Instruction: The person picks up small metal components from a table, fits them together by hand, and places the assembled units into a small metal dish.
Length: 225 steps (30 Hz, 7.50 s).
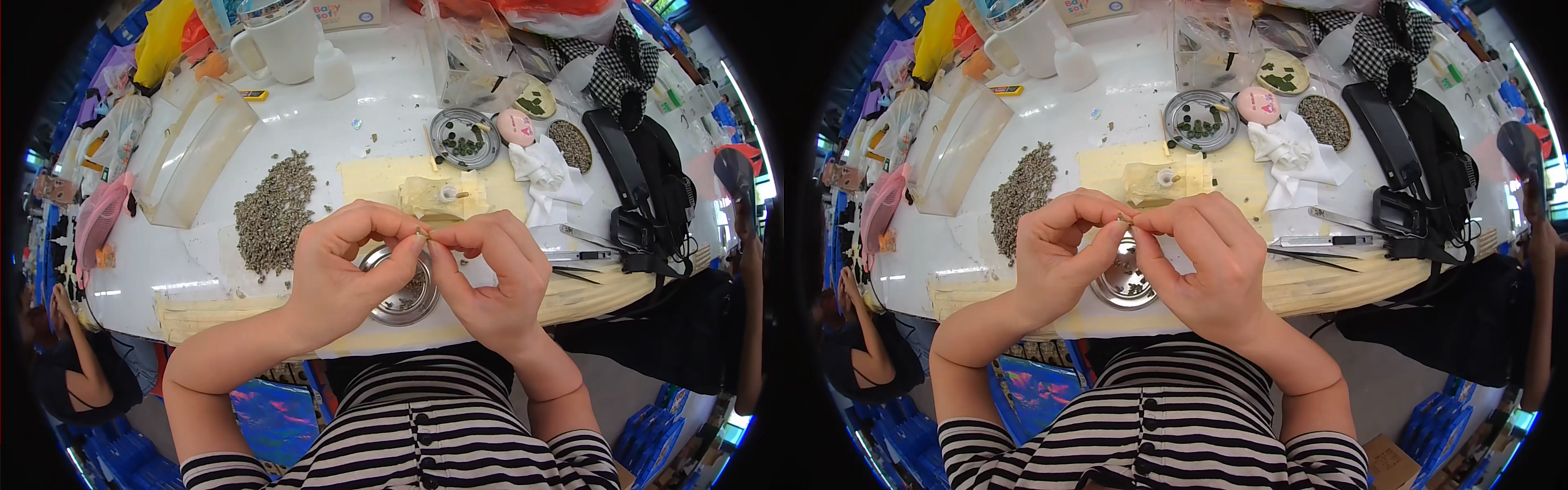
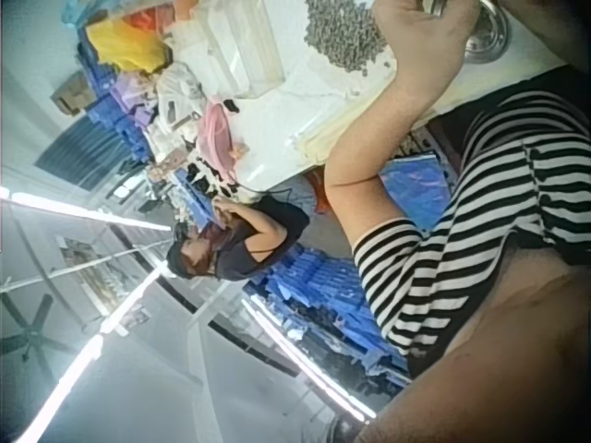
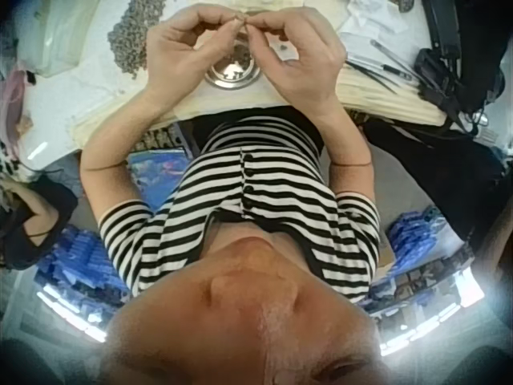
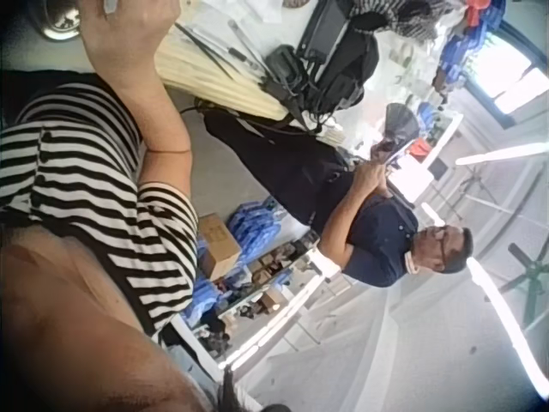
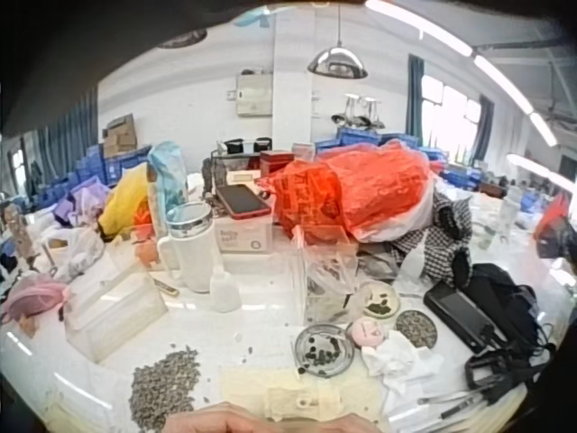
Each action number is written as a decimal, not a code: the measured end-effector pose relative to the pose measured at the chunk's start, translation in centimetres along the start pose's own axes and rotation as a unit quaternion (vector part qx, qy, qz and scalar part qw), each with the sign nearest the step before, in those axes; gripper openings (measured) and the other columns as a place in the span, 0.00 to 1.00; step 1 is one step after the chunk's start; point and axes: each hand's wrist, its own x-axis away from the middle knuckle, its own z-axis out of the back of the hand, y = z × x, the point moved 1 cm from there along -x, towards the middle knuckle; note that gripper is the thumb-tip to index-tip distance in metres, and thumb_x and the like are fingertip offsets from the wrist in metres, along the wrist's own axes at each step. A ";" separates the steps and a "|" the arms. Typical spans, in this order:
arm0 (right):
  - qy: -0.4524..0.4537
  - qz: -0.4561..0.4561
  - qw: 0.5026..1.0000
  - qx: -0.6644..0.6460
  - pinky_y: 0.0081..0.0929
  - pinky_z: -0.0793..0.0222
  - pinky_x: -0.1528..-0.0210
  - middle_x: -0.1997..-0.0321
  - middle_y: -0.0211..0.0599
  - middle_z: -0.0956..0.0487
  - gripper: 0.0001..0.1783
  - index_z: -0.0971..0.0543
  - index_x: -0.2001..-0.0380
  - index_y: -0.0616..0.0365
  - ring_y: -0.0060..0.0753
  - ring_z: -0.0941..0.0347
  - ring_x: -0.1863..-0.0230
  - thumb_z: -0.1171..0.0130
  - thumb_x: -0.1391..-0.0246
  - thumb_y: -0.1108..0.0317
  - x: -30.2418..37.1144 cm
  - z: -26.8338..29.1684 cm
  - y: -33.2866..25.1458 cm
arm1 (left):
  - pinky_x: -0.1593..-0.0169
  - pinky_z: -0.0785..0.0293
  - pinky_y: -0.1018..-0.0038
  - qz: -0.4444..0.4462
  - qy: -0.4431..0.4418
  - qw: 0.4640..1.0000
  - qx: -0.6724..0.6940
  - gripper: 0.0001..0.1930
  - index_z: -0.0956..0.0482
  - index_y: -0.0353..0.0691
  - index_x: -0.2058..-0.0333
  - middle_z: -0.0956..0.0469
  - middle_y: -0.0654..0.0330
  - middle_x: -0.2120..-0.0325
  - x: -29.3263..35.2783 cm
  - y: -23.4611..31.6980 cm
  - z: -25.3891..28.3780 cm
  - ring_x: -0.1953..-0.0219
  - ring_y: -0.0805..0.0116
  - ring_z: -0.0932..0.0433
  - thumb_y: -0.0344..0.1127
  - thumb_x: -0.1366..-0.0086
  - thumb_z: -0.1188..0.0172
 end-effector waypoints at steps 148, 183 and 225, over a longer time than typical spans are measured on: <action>0.021 -0.106 0.971 -0.213 0.23 0.23 0.60 0.65 0.41 0.17 0.06 0.21 0.69 0.66 0.28 0.18 0.64 0.36 0.52 0.82 1.1 -0.3 0.8 | 0.60 0.25 0.83 0.155 -0.081 0.977 0.118 0.08 0.21 0.27 0.61 0.18 0.60 0.66 0.2 0.9 0.6 0.63 0.81 0.22 0.28 0.33 0.41; 0.010 0.020 0.992 -0.124 0.26 0.22 0.64 0.66 0.43 0.16 0.11 0.21 0.69 0.64 0.37 0.18 0.66 0.36 0.59 0.85 0.9 -0.7 0.7 | 0.59 0.23 0.79 0.122 -0.037 0.990 0.061 0.08 0.20 0.28 0.58 0.17 0.58 0.65 0.3 0.5 0.6 0.63 0.77 0.20 0.26 0.32 0.43; 0.005 0.021 0.999 -0.023 0.26 0.28 0.73 0.72 0.39 0.19 0.10 0.19 0.70 0.62 0.36 0.22 0.74 0.34 0.59 0.83 0.7 -0.9 0.4 | 0.66 0.25 0.81 0.057 0.004 0.997 -0.051 0.05 0.17 0.29 0.66 0.17 0.59 0.72 0.6 0.6 0.4 0.70 0.79 0.22 0.26 0.39 0.36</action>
